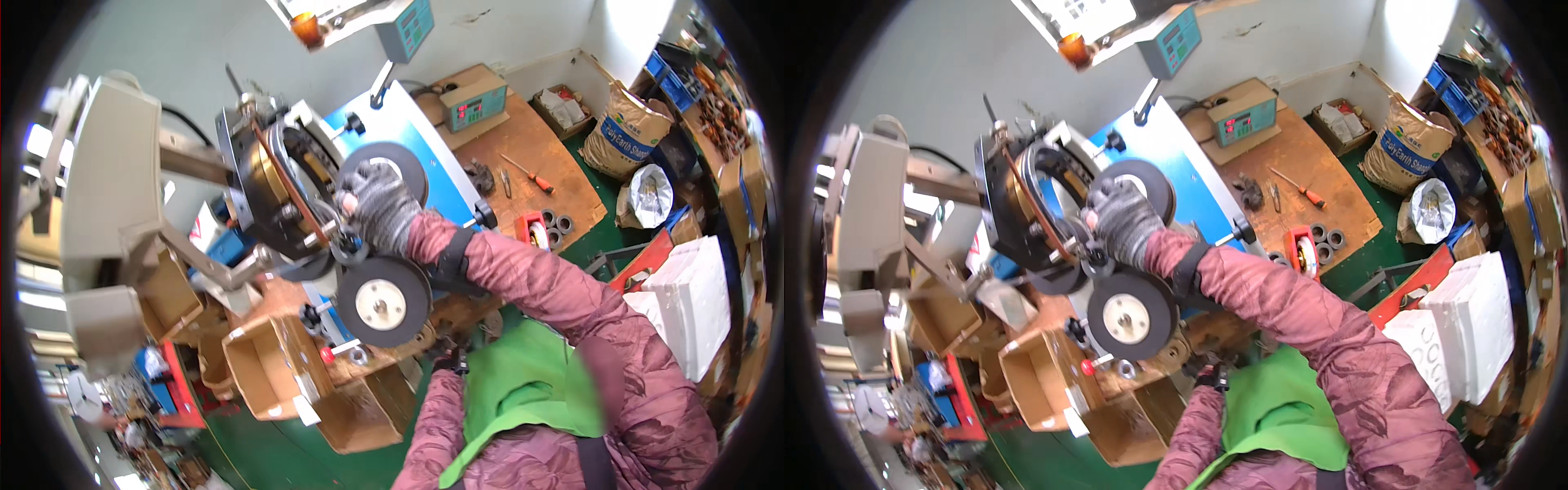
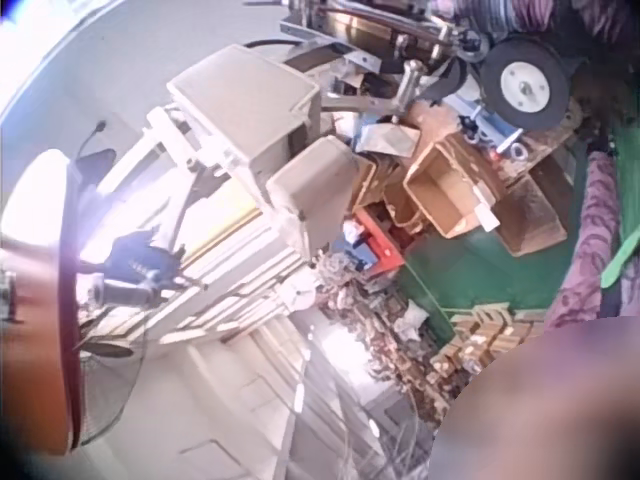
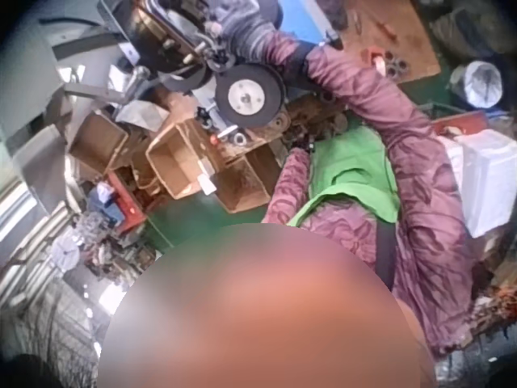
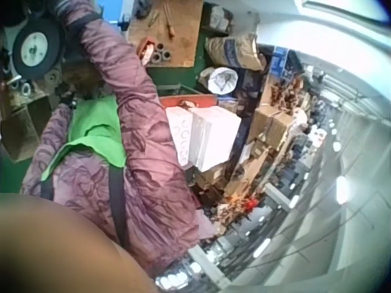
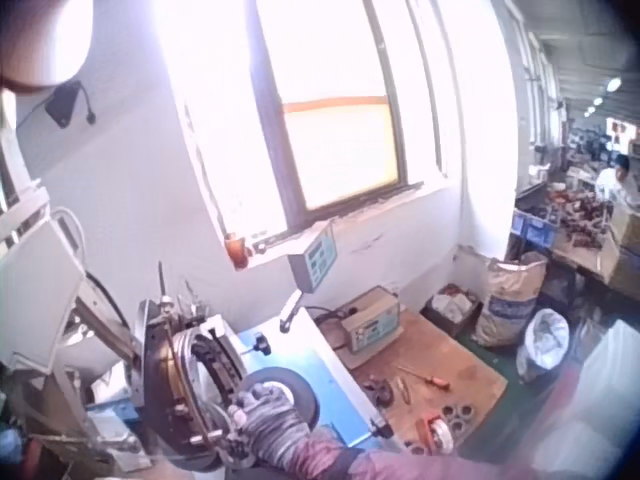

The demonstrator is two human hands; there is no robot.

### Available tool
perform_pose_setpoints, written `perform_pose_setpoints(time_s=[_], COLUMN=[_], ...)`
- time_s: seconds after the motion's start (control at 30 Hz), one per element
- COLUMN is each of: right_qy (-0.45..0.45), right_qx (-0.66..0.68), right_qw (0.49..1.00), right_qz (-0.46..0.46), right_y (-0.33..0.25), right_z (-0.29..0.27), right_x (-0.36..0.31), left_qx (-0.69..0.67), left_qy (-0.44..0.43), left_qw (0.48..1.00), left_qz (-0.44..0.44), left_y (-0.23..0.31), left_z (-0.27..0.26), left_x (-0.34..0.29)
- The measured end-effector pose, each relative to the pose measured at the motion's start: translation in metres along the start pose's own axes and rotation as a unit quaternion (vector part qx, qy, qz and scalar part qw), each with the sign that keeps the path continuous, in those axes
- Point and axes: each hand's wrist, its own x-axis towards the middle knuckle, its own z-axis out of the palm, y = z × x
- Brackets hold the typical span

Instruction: Operating a coil winding machine to wrap wire around metal cylinders, then taping the end and placing the finished parts in a tray.

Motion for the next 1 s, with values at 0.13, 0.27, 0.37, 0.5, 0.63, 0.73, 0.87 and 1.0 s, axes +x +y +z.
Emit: perform_pose_setpoints(time_s=[0.13, 0.27, 0.37, 0.5, 0.63, 0.73, 0.87, 1.0], right_qy=[0.008, 0.107, 0.077, -0.009, -0.080, -0.093, -0.018, -0.055], right_qx=[-0.143, -0.030, -0.094, -0.157, -0.159, -0.147, -0.011, -0.033], right_qw=[0.989, 0.993, 0.993, 0.986, 0.981, 0.983, 0.999, 0.997], right_qz=[0.046, -0.048, -0.010, 0.045, 0.072, 0.063, 0.041, 0.036], right_y=[0.123, -0.002, 0.049, 0.072, 0.062, 0.052, 0.064, 0.068], right_z=[-0.014, 0.012, 0.009, 0.001, -0.018, -0.004, 0.032, 0.051], right_x=[-0.074, -0.002, -0.029, -0.042, -0.036, -0.022, -0.015, -0.015], left_qx=[-0.242, -0.191, -0.460, -0.153, -0.530, -0.595, -0.430, -0.557], left_qy=[-0.007, 0.235, -0.202, 0.009, -0.037, 0.001, -0.047, -0.022], left_qw=[0.957, 0.900, 0.849, 0.972, 0.843, 0.795, 0.902, 0.830], left_qz=[0.160, 0.313, 0.164, 0.180, -0.088, -0.114, 0.022, 0.024], left_y=[0.227, 0.028, 0.018, -0.023, -0.104, -0.203, -0.263, -0.263], left_z=[-0.024, -0.043, -0.032, -0.077, -0.093, -0.071, -0.067, -0.050], left_x=[-0.071, 0.007, -0.018, -0.085, -0.145, -0.135, -0.160, -0.181])
